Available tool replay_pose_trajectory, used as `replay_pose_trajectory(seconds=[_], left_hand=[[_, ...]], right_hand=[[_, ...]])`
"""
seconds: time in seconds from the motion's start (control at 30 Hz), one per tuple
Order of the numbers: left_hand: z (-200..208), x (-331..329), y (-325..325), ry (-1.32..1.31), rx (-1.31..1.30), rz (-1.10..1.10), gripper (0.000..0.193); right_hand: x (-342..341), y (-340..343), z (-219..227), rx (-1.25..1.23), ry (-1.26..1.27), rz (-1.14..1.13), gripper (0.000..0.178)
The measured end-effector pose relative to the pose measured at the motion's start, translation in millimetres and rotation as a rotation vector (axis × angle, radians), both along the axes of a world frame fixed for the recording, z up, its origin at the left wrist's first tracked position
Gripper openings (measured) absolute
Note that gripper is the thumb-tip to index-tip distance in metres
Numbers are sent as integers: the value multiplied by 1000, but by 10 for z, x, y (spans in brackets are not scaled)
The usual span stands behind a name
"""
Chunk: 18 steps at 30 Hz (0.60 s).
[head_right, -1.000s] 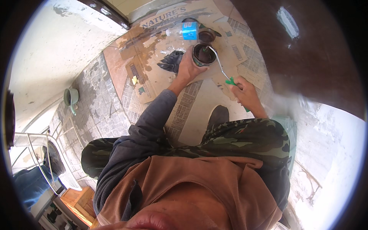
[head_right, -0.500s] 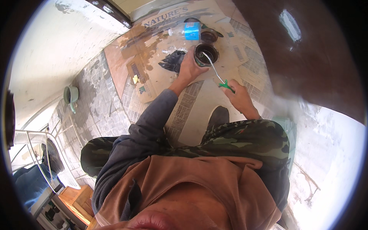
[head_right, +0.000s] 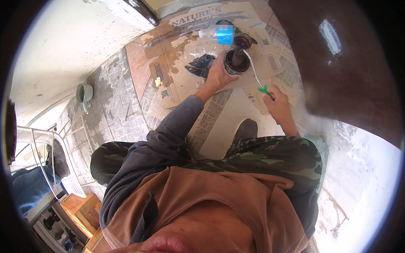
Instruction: The person prepares to mix paint by arranging tools and containers on a cardboard sheet. They pour liquid from a plastic bottle into a paint can and stir the contents with a paint roller. The person also handles a black cloth and adjusts the camera mounted on their head.
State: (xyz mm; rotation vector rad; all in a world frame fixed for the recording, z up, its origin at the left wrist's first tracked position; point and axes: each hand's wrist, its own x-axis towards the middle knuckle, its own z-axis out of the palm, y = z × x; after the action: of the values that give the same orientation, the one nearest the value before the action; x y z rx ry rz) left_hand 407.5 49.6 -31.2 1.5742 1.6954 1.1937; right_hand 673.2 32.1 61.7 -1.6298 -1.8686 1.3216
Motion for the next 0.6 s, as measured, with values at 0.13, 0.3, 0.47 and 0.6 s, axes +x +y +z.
replay_pose_trajectory(seconds=[0.13, 0.3, 0.47, 0.6], left_hand=[[-5, -1, 21, -33, 7, -17, 103], [-29, -25, 20, -13, -24, -10, 108], [-58, -11, 33, -10, -17, -9, 108], [-66, -27, 25, -3, -39, -19, 111]], right_hand=[[-115, -24, -171, 196, -82, 162, 15], [-145, -123, -51, -13, 42, 108, 15], [-23, -109, 84, -92, 125, 51, 13], [61, -53, 201, -127, 187, -1, 14]])
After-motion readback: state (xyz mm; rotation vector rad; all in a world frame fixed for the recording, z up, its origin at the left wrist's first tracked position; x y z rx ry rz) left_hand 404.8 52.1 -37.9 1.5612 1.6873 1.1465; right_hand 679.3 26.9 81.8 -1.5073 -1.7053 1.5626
